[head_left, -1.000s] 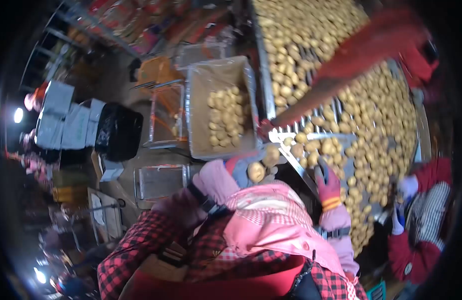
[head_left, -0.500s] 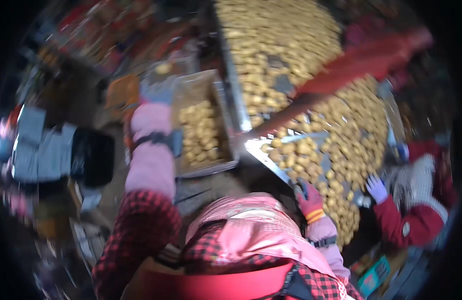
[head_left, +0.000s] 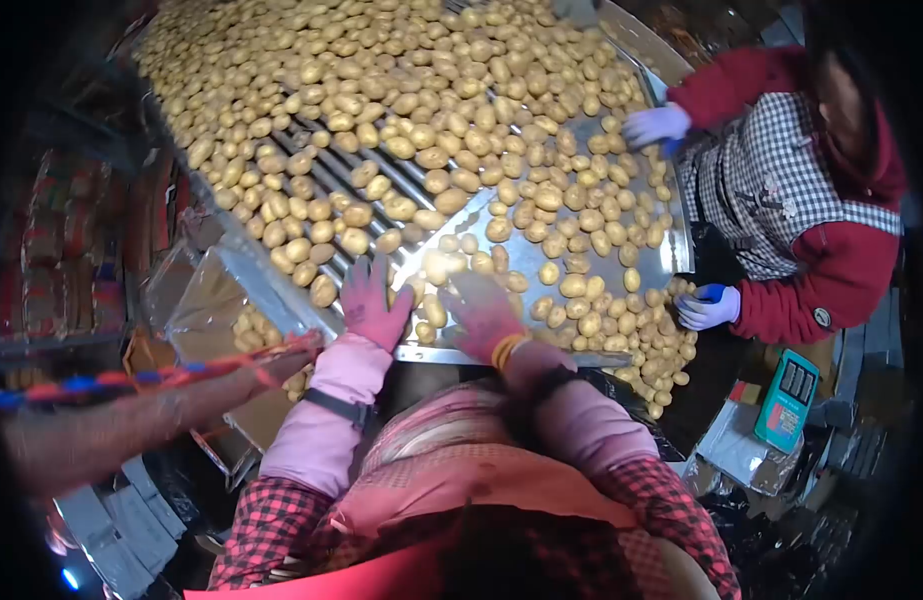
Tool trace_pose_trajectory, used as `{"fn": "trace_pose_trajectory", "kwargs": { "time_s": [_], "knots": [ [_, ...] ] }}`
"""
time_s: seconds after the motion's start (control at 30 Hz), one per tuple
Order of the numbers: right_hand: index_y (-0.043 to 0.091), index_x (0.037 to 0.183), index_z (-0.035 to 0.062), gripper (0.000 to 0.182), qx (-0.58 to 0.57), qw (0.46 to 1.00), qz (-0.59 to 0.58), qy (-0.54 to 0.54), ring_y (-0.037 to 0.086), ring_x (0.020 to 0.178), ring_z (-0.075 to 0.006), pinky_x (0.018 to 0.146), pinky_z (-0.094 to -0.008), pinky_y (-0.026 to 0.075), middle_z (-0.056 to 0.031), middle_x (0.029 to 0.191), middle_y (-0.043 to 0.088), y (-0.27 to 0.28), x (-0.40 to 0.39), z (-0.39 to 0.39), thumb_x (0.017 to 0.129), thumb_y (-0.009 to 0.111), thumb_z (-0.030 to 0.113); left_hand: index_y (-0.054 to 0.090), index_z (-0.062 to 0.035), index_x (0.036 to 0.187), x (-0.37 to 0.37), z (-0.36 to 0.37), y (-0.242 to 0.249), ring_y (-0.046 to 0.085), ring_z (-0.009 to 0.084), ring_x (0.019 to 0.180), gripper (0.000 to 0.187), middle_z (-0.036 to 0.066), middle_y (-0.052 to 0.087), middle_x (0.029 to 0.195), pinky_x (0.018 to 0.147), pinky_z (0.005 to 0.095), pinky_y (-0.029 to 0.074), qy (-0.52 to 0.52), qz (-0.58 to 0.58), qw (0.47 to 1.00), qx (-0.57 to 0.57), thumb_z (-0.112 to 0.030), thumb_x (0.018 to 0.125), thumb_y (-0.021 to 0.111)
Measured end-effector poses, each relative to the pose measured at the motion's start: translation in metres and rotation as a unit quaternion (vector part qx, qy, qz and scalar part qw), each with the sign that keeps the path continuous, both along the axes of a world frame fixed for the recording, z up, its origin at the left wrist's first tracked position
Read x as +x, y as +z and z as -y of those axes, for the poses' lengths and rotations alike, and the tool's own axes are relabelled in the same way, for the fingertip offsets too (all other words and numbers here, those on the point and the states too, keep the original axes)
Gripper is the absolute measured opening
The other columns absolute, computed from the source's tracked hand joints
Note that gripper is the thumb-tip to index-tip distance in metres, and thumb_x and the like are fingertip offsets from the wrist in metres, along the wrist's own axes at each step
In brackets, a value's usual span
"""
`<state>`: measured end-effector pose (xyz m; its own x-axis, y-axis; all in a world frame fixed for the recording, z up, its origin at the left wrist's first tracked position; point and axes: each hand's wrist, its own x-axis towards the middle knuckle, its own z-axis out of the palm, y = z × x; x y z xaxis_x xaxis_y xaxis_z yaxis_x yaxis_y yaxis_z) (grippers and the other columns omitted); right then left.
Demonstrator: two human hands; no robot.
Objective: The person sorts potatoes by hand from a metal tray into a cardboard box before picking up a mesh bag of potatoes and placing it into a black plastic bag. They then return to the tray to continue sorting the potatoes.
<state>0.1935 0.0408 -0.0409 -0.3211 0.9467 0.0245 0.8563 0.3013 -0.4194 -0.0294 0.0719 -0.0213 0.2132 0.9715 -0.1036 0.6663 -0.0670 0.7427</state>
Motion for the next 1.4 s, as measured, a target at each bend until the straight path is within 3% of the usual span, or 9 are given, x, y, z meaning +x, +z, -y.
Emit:
{"fn": "trace_pose_trajectory", "kwargs": {
  "time_s": [0.1,0.23,0.47,0.73,1.03,1.1,1.17,1.23,1.4],
  "knots": [
    [0.055,0.131,0.0149,0.063,0.042,0.992,0.08,-0.082,0.046,0.123,-0.0379,0.104,-0.051,0.035,-0.0176,0.135,0.05,-0.022,0.049,-0.036,0.079,0.066,0.047,0.04,-0.0082,0.143,0.042,0.001,-0.01,0.028,0.0488,0.135,0.083,0.024,0.035,0.145,0.11,0.0608,0.021,-0.099,-0.251,0.955,0.125,-0.052,0.077,0.067],
    [0.051,0.135,0.0154,0.06,0.007,0.964,0.171,-0.204,0.046,0.125,-0.0389,0.105,-0.0491,0.035,-0.019,0.136,0.049,-0.002,0.103,-0.017,0.085,0.06,0.046,0.045,-0.0131,0.141,0.069,0.011,-0.001,0.028,0.0474,0.136,0.075,0.022,0.042,0.139,0.11,0.061,0.02,-0.303,-0.147,0.934,0.123,-0.05,0.079,0.065],
    [0.058,0.126,0.0133,0.04,-0.113,0.959,-0.109,-0.236,0.065,0.093,-0.0349,0.079,-0.0422,0.053,-0.0153,0.103,0.066,0.027,0.11,0.134,0.086,0.063,0.014,0.045,-0.0054,0.138,0.029,-0.104,0.0,0.04,0.046,0.124,0.066,0.027,0.043,0.137,0.104,0.0551,0.029,0.097,-0.222,0.939,0.243,-0.037,0.083,0.065],
    [0.055,0.125,0.011,0.043,-0.117,0.947,-0.086,-0.286,0.062,0.102,-0.0377,0.085,-0.0439,0.051,-0.0177,0.112,0.064,0.014,0.135,0.156,0.086,0.064,0.028,0.044,-0.0065,0.14,0.057,0.02,-0.016,0.035,0.048,0.13,0.068,0.028,0.035,0.144,0.107,0.0533,0.031,-0.212,-0.074,0.967,0.118,-0.032,0.081,0.067],
    [0.053,0.131,0.0048,0.06,0.058,0.984,0.134,-0.103,0.048,0.122,-0.0422,0.103,-0.0485,0.04,-0.024,0.126,0.055,-0.031,0.125,0.019,0.081,0.069,0.034,0.05,-0.002,0.134,-0.033,0.037,0.001,0.048,0.0416,0.124,0.052,0.023,0.05,0.136,0.106,0.0478,0.038,-0.071,-0.039,0.984,0.157,-0.013,0.085,0.064],
    [0.052,0.132,0.0063,0.06,-0.027,0.97,0.097,-0.22,0.048,0.123,-0.0409,0.104,-0.0478,0.039,-0.023,0.127,0.054,-0.002,0.144,-0.018,0.083,0.067,0.037,0.05,-0.0017,0.133,-0.035,0.05,0.01,0.048,0.041,0.124,0.051,0.023,0.051,0.135,0.105,0.047,0.039,-0.044,-0.027,0.99,0.134,-0.012,0.085,0.064],
    [0.056,0.128,0.0066,0.053,0.2,0.917,0.09,-0.333,0.051,0.119,-0.0398,0.102,-0.0466,0.041,-0.0202,0.128,0.055,-0.004,0.148,-0.042,0.085,0.065,0.036,0.051,-0.0015,0.133,-0.037,0.063,0.013,0.049,0.04,0.124,0.049,0.022,0.052,0.134,0.106,0.0457,0.039,-0.017,-0.018,0.992,0.122,-0.009,0.086,0.063],
    [0.057,0.128,0.0119,0.048,0.176,0.964,-0.088,-0.181,0.053,0.117,-0.0387,0.099,-0.047,0.042,-0.0176,0.13,0.055,0.018,0.12,-0.083,0.087,0.063,0.036,0.051,-0.0016,0.133,-0.037,0.074,0.016,0.048,0.0398,0.125,0.049,0.021,0.052,0.134,0.106,0.0456,0.039,-0.01,-0.025,0.995,0.101,-0.008,0.086,0.063],
    [0.061,0.118,0.0197,0.044,-0.085,0.962,0.259,-0.02,0.057,0.114,-0.0296,0.09,-0.0447,0.048,-0.012,0.12,0.054,0.022,0.036,-0.17,0.082,0.069,0.043,0.058,-0.0003,0.127,-0.012,0.066,0.035,0.06,0.0321,0.116,0.036,0.021,0.061,0.124,0.1,0.0368,0.046,-0.063,0.134,0.988,-0.037,-0.011,0.092,0.058]
  ]
}}
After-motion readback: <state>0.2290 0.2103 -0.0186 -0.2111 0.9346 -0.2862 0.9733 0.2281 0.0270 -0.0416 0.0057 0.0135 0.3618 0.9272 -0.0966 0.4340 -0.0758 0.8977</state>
